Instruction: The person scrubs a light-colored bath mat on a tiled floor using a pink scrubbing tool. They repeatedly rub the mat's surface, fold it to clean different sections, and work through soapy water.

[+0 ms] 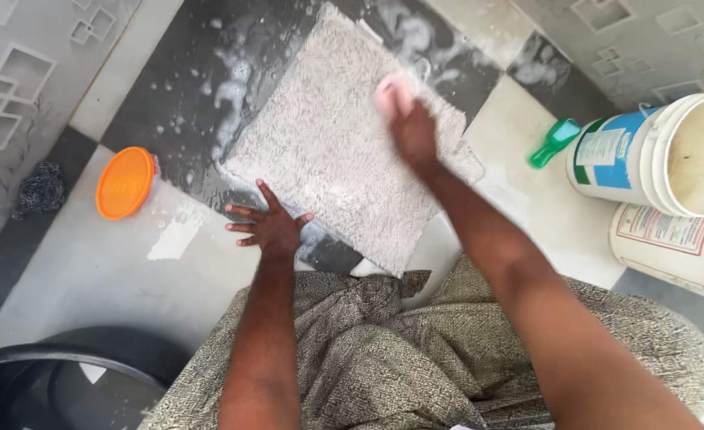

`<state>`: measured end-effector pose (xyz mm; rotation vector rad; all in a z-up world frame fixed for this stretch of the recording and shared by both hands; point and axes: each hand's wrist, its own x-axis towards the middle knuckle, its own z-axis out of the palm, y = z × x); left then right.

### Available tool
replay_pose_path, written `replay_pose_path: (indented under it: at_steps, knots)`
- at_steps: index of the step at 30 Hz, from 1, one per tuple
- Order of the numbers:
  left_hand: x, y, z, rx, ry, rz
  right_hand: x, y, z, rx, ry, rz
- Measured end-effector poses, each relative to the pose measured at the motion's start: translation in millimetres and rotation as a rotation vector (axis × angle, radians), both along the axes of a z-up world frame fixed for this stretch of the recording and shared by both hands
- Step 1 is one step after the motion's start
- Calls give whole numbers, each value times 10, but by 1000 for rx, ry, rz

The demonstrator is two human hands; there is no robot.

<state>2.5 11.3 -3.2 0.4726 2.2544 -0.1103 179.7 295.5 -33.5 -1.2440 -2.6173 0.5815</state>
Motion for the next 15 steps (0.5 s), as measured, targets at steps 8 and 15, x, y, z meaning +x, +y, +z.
replay_pose_path:
  at_steps: [8, 15]
  knots:
    - [38, -16, 47, -25, 14, -29, 147, -15, 437, -511, -90, 152]
    - [-11, 18, 67, -14, -13, -1, 139, -225, -362, 386, -189, 203]
